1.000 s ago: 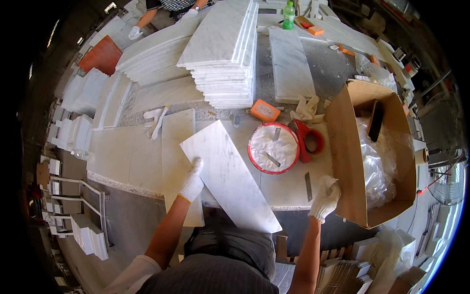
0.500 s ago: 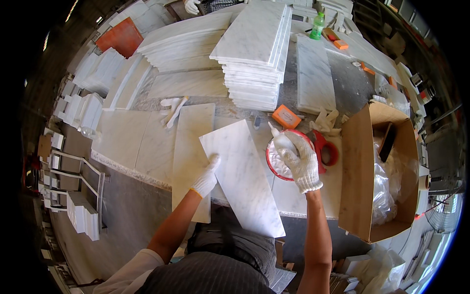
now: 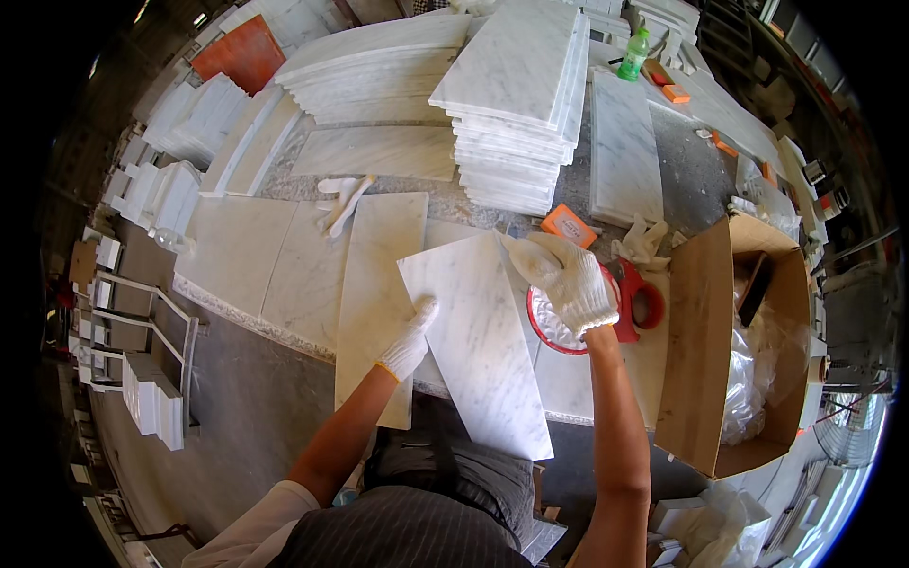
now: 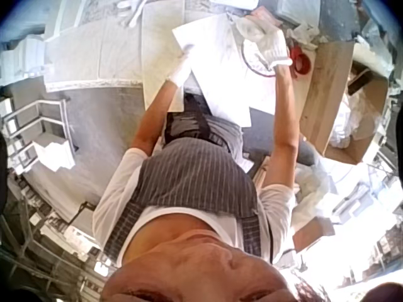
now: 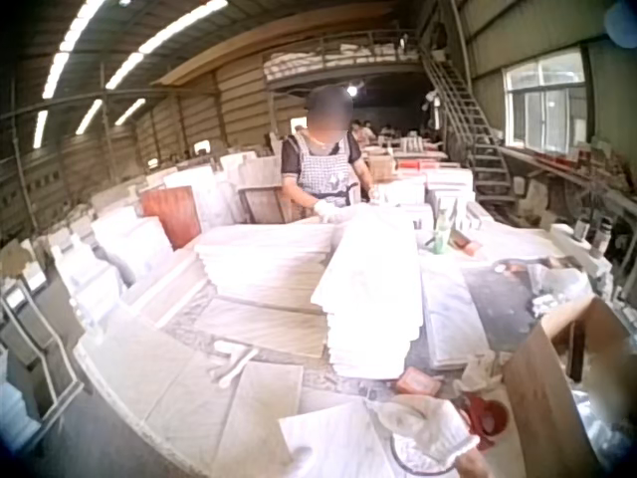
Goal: The person handles white stone slabs on a workbench, applying a white paste with a small trowel and smoothing the surface. They repeatedly pick up slabs, apply the paste, and place them back into stacks.
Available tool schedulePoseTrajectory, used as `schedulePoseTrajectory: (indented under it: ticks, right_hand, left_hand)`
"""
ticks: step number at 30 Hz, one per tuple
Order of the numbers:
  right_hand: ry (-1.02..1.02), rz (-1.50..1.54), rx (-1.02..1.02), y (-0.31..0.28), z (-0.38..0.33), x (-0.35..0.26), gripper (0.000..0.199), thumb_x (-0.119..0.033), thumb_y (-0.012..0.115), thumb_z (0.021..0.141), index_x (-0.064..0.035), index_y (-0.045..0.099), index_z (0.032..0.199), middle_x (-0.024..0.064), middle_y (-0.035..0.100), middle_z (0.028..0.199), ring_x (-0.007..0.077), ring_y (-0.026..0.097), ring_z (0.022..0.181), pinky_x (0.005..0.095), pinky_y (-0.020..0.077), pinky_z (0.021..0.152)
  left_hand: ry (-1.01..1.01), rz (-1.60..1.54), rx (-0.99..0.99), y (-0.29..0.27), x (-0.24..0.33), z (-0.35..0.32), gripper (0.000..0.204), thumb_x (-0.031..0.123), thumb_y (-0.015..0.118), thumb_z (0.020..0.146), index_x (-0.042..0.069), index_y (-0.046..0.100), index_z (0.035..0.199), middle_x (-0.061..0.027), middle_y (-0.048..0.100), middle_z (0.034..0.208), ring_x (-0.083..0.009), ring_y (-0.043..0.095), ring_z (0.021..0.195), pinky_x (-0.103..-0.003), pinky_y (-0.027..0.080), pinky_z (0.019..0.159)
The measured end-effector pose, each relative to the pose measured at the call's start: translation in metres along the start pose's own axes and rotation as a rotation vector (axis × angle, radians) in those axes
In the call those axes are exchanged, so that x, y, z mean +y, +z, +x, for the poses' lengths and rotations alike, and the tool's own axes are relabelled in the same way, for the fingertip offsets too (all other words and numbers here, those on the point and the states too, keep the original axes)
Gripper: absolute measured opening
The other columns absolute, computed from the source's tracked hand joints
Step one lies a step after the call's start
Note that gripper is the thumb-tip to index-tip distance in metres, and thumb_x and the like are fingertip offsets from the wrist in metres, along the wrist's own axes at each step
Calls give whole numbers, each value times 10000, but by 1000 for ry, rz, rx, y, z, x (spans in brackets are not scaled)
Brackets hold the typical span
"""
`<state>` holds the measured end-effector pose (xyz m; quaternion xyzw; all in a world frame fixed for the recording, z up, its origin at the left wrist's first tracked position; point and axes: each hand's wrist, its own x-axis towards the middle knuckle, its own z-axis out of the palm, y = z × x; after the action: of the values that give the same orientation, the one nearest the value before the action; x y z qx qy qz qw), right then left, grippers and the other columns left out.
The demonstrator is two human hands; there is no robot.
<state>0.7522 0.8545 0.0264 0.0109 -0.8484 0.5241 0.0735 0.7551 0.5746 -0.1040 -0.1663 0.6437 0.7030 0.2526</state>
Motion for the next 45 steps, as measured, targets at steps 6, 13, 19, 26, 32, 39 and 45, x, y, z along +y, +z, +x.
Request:
schedulePoseTrajectory:
  ticks: [6, 13, 19, 26, 32, 39, 45]
  right_hand:
    - [93, 38, -10, 0, 2, -9, 364, -287, 660, 887, -18, 657, 1131, 193, 681, 1007, 288, 658, 926, 340, 496, 840]
    - [73, 5, -25, 0, 5, -12, 365, -273, 685, 869, -26, 664, 1137, 183, 691, 1011, 288, 659, 917, 338, 502, 828]
    - [89, -59, -19, 0, 8, -10, 346, -246, 686, 860, -32, 667, 1131, 187, 691, 1013, 307, 664, 914, 350, 509, 819]
    - [78, -57, -16, 1, 9, -12, 315, -210, 678, 862, -38, 673, 1126, 185, 694, 995, 312, 665, 905, 350, 508, 808]
    - [94, -34, -13, 0, 9, -15, 316, -206, 677, 863, -35, 674, 1129, 181, 697, 988, 294, 663, 905, 337, 500, 808]
    - [269, 412, 55, -6, -15, -5, 533, -283, 700, 866, -12, 560, 1303, 117, 646, 1156, 179, 620, 973, 302, 499, 814]
    - [352, 917, 138, -28, -97, 29, 810, -452, 810, 755, 0, 472, 1336, -1, 576, 985, 119, 568, 801, 288, 506, 714]
  left_hand:
    - [-49, 10, -54, 9, 26, -18, 706, 466, 577, 952, -21, 407, 1435, -74, 441, 1465, -137, 380, 1357, -292, 280, 1136]
    - [-1, 26, -29, 2, 8, -6, 745, 494, 598, 930, -23, 409, 1433, -87, 450, 1454, -155, 397, 1346, -296, 288, 1130]
    - [15, 16, -20, 5, 12, -9, 752, 504, 620, 914, -25, 431, 1415, -90, 479, 1421, -159, 430, 1307, -310, 327, 1103]
    - [77, 20, 39, 4, 13, -11, 655, 467, 667, 897, -23, 543, 1313, -62, 581, 1278, -138, 519, 1170, -296, 405, 1005]
    - [70, 27, 42, 8, 19, -15, 651, 467, 673, 892, -20, 550, 1305, -56, 586, 1266, -133, 524, 1157, -291, 409, 996]
    - [93, -47, 45, 1, -8, 4, 637, 454, 666, 904, -25, 541, 1304, -55, 579, 1254, -127, 526, 1129, -286, 429, 974]
    - [64, 71, 68, -3, -8, 1, 690, 506, 634, 907, -42, 533, 1315, -98, 569, 1300, -170, 519, 1186, -320, 394, 1037]
